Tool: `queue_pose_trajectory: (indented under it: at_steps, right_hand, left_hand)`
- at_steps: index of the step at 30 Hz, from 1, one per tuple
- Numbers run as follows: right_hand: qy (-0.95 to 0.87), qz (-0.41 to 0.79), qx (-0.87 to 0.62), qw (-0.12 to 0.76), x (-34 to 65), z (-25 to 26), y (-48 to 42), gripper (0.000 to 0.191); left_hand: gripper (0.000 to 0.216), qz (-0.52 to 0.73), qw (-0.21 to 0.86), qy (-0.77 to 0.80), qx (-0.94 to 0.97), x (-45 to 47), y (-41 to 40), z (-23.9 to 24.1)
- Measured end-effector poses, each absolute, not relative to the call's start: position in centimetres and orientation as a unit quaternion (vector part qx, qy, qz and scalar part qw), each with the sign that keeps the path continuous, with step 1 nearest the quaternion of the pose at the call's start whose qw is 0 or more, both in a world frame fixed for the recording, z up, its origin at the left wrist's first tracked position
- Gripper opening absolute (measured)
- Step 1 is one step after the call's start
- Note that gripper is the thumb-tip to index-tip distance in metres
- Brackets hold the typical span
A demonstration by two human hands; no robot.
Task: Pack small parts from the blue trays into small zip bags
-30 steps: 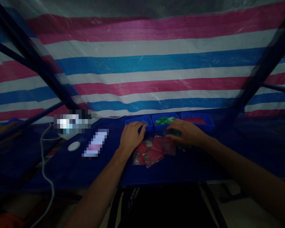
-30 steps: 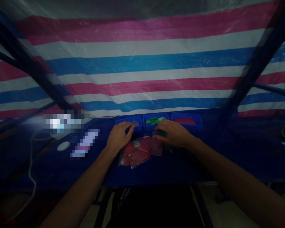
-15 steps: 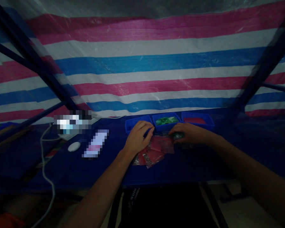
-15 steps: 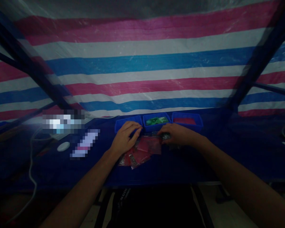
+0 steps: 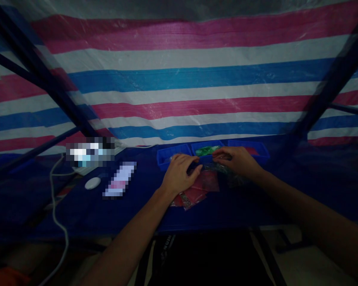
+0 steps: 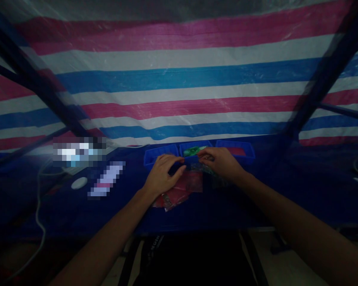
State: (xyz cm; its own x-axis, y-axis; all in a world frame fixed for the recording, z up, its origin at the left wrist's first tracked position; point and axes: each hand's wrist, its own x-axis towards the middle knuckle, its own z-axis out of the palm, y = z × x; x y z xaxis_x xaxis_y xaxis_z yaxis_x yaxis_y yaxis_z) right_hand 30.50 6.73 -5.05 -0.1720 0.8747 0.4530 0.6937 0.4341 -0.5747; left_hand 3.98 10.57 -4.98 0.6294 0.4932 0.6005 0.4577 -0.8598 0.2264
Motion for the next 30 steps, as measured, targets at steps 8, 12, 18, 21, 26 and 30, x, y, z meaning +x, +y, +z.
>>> queue_pose_trajectory:
  at_steps: [8, 12, 18, 21, 26, 30]
  right_hand:
    - [-0.794, 0.054, -0.477, 0.373, 29.6, -4.8, 6.5, 0.027]
    - [-0.792, 0.078, -0.473, 0.378, 29.6, -4.3, 6.3, 0.033]
    - [-0.73, 0.206, -0.414, 0.503, 28.3, -4.6, 5.7, 0.033]
    - [-0.69, 0.252, -0.393, 0.554, 26.9, -4.8, 5.4, 0.031]
    - [-0.652, 0.275, -0.368, 0.604, 25.2, -4.0, 5.7, 0.033]
    - [-0.673, 0.254, -0.383, 0.58, 25.4, -3.3, 6.5, 0.039]
  left_hand:
    - [0.04, 0.318, 0.047, 0.259, 0.911, 4.5, 10.3, -5.2]
    - [0.041, 0.333, 0.066, 0.252, 0.906, 4.4, 10.3, -5.4]
    - [0.072, 0.344, 0.181, 0.256, 0.885, 5.8, 9.0, -4.5]
    - [0.085, 0.336, 0.273, 0.243, 0.868, 6.9, 8.9, -3.8]
    - [0.073, 0.369, 0.299, 0.237, 0.848, 8.0, 10.5, -3.2]
    - [0.062, 0.4, 0.236, 0.25, 0.85, 7.4, 11.6, -2.9]
